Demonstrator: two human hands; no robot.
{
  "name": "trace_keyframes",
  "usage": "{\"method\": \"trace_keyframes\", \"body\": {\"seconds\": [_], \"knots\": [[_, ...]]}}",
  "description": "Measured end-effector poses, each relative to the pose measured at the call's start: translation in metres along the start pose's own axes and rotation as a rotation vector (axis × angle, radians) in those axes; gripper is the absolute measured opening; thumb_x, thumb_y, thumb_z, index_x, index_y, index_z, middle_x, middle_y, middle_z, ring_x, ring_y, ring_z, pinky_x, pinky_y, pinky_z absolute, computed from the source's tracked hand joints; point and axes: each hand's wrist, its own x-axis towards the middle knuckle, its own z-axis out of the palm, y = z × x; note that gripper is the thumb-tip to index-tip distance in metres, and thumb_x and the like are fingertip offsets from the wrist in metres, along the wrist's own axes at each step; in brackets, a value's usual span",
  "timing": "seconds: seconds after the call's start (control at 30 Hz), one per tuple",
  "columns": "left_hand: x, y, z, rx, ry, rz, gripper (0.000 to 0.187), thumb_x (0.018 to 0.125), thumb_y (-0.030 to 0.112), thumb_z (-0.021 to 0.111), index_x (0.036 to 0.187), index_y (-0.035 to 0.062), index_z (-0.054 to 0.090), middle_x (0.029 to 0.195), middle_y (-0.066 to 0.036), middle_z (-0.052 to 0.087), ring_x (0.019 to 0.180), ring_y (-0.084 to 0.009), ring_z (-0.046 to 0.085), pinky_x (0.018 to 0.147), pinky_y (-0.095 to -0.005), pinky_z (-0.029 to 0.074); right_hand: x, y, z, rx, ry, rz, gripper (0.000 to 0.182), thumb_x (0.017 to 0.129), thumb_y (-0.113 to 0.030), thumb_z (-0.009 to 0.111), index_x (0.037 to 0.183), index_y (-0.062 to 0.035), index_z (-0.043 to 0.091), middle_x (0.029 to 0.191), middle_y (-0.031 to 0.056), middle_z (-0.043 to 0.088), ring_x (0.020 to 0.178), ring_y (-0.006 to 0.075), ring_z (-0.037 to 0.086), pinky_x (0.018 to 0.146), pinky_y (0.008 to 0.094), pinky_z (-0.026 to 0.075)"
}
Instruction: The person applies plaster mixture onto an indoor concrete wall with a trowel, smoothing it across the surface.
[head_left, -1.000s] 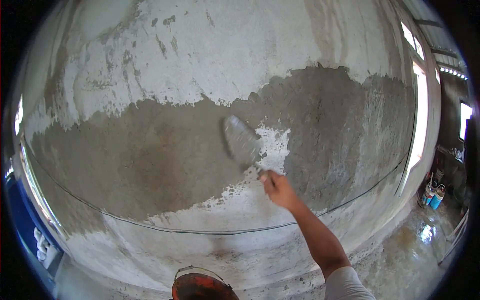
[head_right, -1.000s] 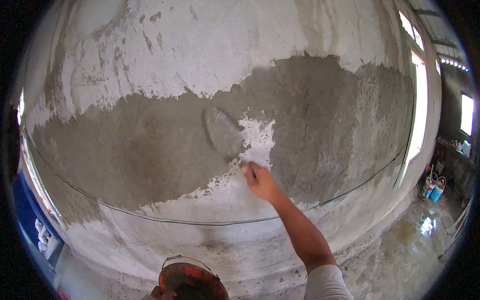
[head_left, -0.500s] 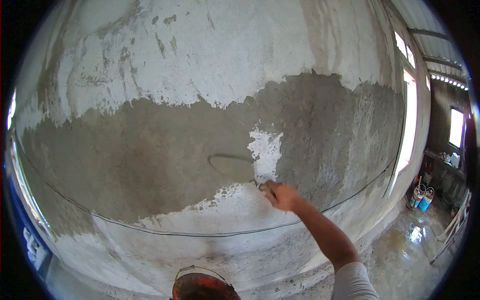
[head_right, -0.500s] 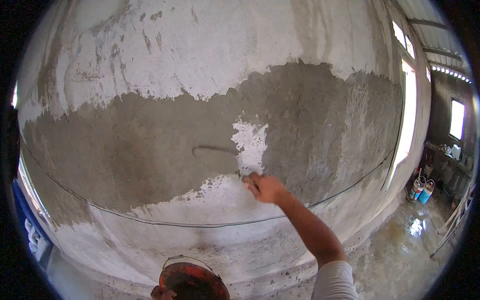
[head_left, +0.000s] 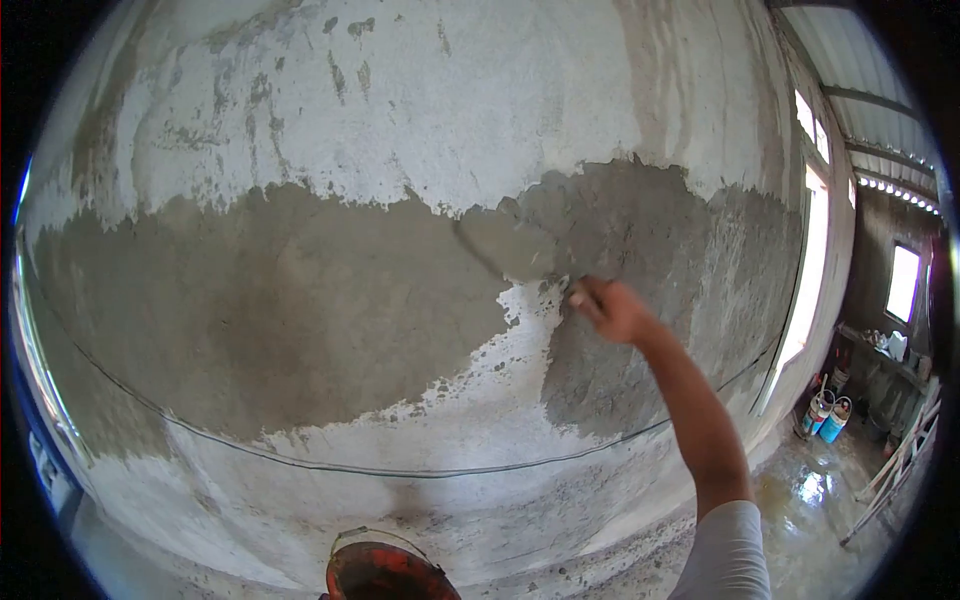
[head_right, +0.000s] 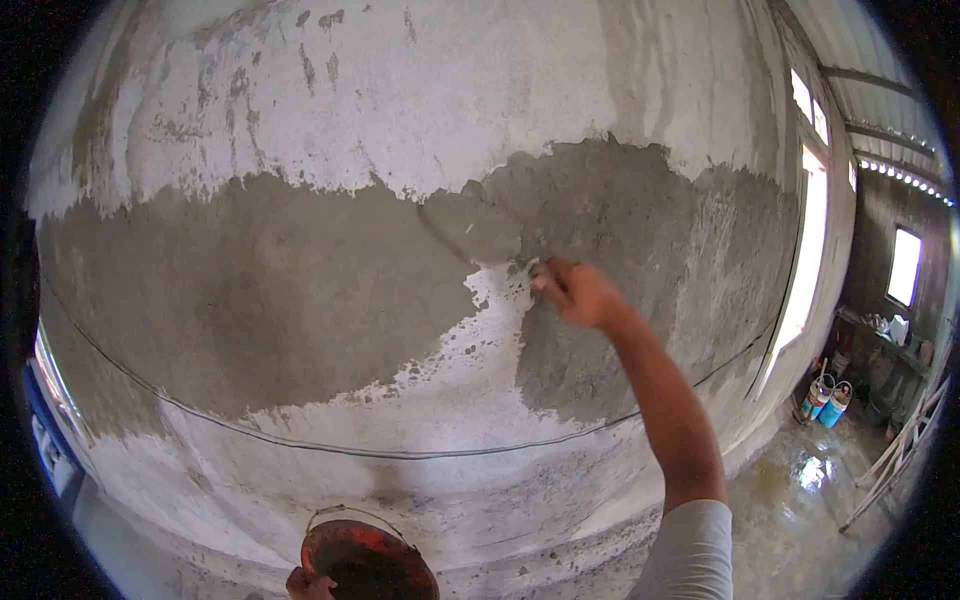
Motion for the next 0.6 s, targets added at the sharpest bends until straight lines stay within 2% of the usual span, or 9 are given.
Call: {"method": "trace_keyframes", "body": {"seconds": [0.07, 0.13, 0.27, 0.3, 0.33, 0.4, 0.47, 0.53, 0.6], "knots": [[-0.002, 0.007, 0.003, -0.004, -0.011, 0.025, 0.007, 0.069, 0.000, 0.063, 0.068, 0.0010, 0.057, 0.064, -0.007, 0.056, 0.060, -0.0203, 0.050, 0.058, -0.0374, 0.043, -0.003, -0.013, 0.021, -0.042, -0.022, -0.019, 0.046, 0.104, -0.044, 0.052, 0.117, -0.0022, 0.063, 0.082, 0.0278, 0.066, 0.082, 0.0454, 0.068, 0.074, 0.0519, 0.051], [-0.002, 0.018, 0.005, 0.126, 0.071, -0.029, 0.006, 0.069, 0.000, 0.063, 0.067, 0.0006, 0.058, 0.064, -0.008, 0.056, 0.060, -0.0208, 0.051, 0.058, -0.0378, 0.043, 0.003, -0.003, 0.028, -0.074, -0.034, -0.037, 0.045, 0.104, -0.044, 0.051, 0.117, -0.0023, 0.063, 0.082, 0.0282, 0.066, 0.083, 0.0448, 0.069, 0.074, 0.0518, 0.051], [0.007, 0.000, 0.001, 0.121, 0.071, -0.039, 0.006, 0.068, 0.000, 0.063, 0.068, 0.0002, 0.058, 0.064, -0.007, 0.056, 0.061, -0.0212, 0.051, 0.059, -0.0383, 0.044, 0.039, 0.034, -0.021, 0.023, 0.219, 0.124, 0.051, 0.105, -0.046, 0.050, 0.111, 0.0028, 0.064, 0.083, 0.0262, 0.067, 0.077, 0.0435, 0.065, 0.077, 0.0479, 0.052], [0.011, -0.013, 0.000, -0.034, 0.035, -0.030, 0.006, 0.068, 0.000, 0.064, 0.068, -0.0001, 0.058, 0.065, -0.007, 0.057, 0.062, -0.0216, 0.051, 0.060, -0.0385, 0.044, 0.041, 0.032, -0.030, 0.024, 0.220, 0.122, 0.051, 0.105, -0.046, 0.050, 0.111, 0.0028, 0.064, 0.083, 0.0262, 0.067, 0.077, 0.0435, 0.065, 0.077, 0.0479, 0.052], [0.014, -0.025, -0.002, -0.185, -0.002, -0.023, 0.006, 0.067, -0.001, 0.064, 0.069, -0.0003, 0.058, 0.066, -0.007, 0.057, 0.062, -0.0219, 0.052, 0.061, -0.0386, 0.044, 0.040, 0.030, -0.035, 0.086, 0.189, 0.152, 0.053, 0.105, -0.047, 0.050, 0.110, 0.0037, 0.064, 0.084, 0.0260, 0.067, 0.076, 0.0426, 0.064, 0.077, 0.0474, 0.052], [0.005, 0.009, 0.001, -0.059, 0.034, -0.022, 0.008, 0.067, -0.001, 0.064, 0.070, -0.0001, 0.057, 0.066, -0.006, 0.056, 0.062, -0.0215, 0.051, 0.061, -0.0383, 0.044, 0.037, 0.024, -0.028, 0.145, 0.158, 0.178, 0.054, 0.105, -0.048, 0.050, 0.109, 0.0045, 0.064, 0.085, 0.0258, 0.068, 0.076, 0.0417, 0.063, 0.078, 0.0470, 0.052], [0.002, 0.012, 0.003, 0.071, 0.063, -0.028, 0.009, 0.066, -0.002, 0.065, 0.070, 0.0001, 0.057, 0.066, -0.006, 0.055, 0.063, -0.0210, 0.050, 0.061, -0.0379, 0.044, 0.019, 0.008, 0.007, 0.236, 0.055, -0.025, 0.052, 0.105, -0.047, 0.051, 0.110, 0.0038, 0.064, 0.085, 0.0257, 0.068, 0.077, 0.0376, 0.065, 0.077, 0.0471, 0.051], [0.012, -0.007, 0.004, -0.023, 0.084, -0.020, 0.009, 0.065, -0.002, 0.065, 0.070, -0.0001, 0.057, 0.067, -0.005, 0.054, 0.064, -0.0207, 0.050, 0.062, -0.0379, 0.044, 0.013, -0.002, 0.032, 0.152, 0.002, -0.031, 0.051, 0.105, -0.045, 0.052, 0.110, 0.0038, 0.064, 0.085, 0.0247, 0.068, 0.077, 0.0349, 0.065, 0.077, 0.0472, 0.051], [0.011, -0.004, 0.004, 0.020, 0.079, -0.028, 0.009, 0.065, -0.002, 0.065, 0.071, -0.0005, 0.058, 0.067, -0.006, 0.054, 0.064, -0.0207, 0.050, 0.062, -0.0382, 0.044, 0.014, 0.005, 0.038, 0.078, -0.042, -0.041, 0.050, 0.105, -0.044, 0.052, 0.111, 0.0037, 0.064, 0.085, 0.0237, 0.068, 0.077, 0.0323, 0.066, 0.077, 0.0472, 0.051]]}}
